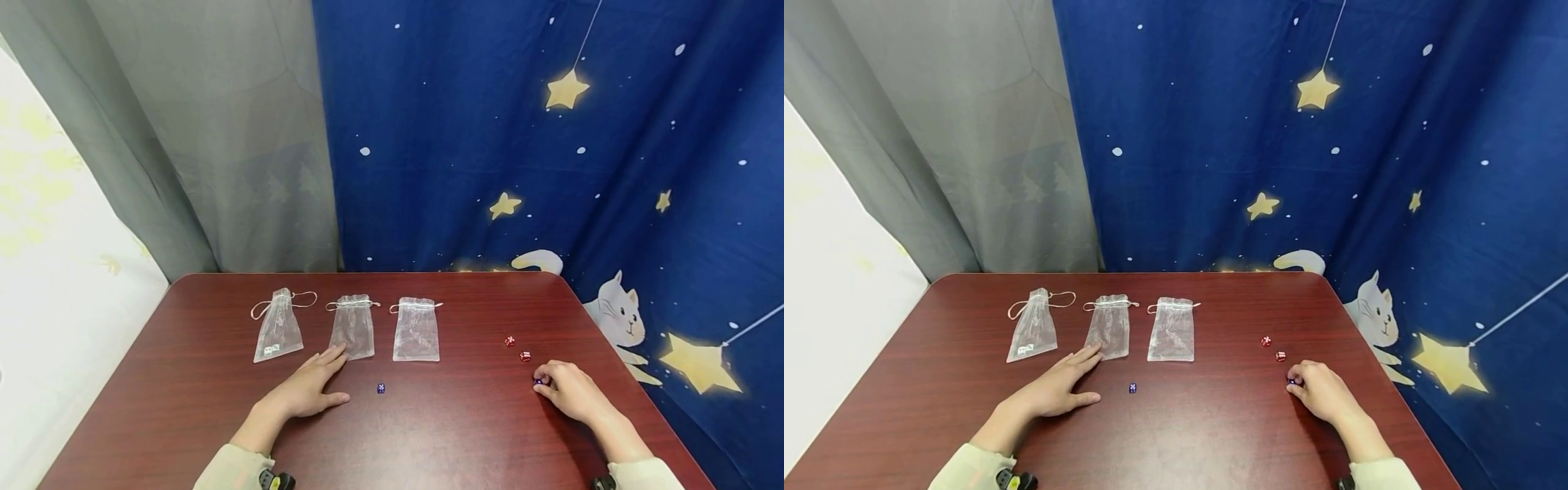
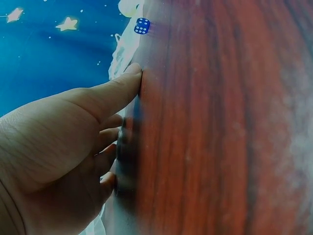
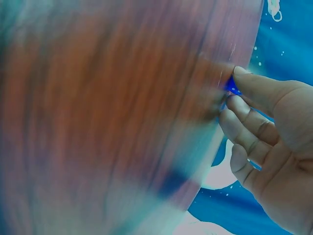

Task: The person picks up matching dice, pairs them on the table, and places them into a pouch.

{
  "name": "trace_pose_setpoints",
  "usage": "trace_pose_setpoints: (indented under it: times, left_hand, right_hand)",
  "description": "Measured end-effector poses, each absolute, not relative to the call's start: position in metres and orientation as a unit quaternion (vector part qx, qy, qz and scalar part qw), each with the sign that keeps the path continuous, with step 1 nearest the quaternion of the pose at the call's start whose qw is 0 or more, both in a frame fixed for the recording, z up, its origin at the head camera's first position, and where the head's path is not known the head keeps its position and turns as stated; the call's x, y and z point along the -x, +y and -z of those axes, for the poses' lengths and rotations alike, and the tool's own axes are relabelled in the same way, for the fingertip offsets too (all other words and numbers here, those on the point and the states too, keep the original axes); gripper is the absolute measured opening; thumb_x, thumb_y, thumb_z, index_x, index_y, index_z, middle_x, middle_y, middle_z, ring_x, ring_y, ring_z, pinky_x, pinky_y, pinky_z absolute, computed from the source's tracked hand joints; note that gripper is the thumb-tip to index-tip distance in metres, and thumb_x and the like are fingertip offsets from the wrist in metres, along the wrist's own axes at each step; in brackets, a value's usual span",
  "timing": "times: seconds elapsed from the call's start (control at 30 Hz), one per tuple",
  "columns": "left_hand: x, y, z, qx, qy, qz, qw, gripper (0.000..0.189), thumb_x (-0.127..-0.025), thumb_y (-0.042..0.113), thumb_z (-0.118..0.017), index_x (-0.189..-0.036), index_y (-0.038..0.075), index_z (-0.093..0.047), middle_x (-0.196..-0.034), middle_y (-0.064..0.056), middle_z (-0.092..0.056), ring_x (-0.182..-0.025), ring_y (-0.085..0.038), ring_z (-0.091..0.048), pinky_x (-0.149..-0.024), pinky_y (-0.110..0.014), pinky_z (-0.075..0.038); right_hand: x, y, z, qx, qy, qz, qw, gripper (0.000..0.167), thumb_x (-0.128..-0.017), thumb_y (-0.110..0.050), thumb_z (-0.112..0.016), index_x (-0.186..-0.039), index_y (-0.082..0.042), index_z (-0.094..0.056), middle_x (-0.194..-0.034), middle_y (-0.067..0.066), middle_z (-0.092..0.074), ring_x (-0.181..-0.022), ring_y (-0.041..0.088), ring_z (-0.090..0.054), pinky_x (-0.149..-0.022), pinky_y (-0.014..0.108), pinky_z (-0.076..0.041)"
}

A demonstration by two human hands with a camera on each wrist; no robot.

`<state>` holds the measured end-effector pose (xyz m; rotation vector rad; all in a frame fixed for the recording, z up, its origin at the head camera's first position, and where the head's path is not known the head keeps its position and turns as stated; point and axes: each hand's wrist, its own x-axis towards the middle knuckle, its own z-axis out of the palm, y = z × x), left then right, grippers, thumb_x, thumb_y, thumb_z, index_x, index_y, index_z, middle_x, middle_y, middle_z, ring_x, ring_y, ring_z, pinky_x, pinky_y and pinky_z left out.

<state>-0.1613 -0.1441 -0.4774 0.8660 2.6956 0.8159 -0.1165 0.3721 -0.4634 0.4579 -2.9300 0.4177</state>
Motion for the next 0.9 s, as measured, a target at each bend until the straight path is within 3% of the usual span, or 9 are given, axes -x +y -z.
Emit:
trace_pose_setpoints:
  times: [0.9]
  left_hand:
    - [0.163,-0.145,0.478,-0.296,0.910,-0.274,0.098,0.075,-0.093,0.035,-0.074,-0.149,-0.006,-0.044,-0.162,-0.020,-0.030,-0.150,-0.039,-0.025,-0.120,-0.058,-0.018]
  right_hand:
    - [0.134,0.338,0.452,-0.199,-0.967,-0.143,0.070,0.015,-0.081,-0.007,-0.083,-0.086,-0.016,-0.071,-0.076,-0.016,-0.052,-0.070,0.001,-0.052,-0.063,0.028,-0.048]
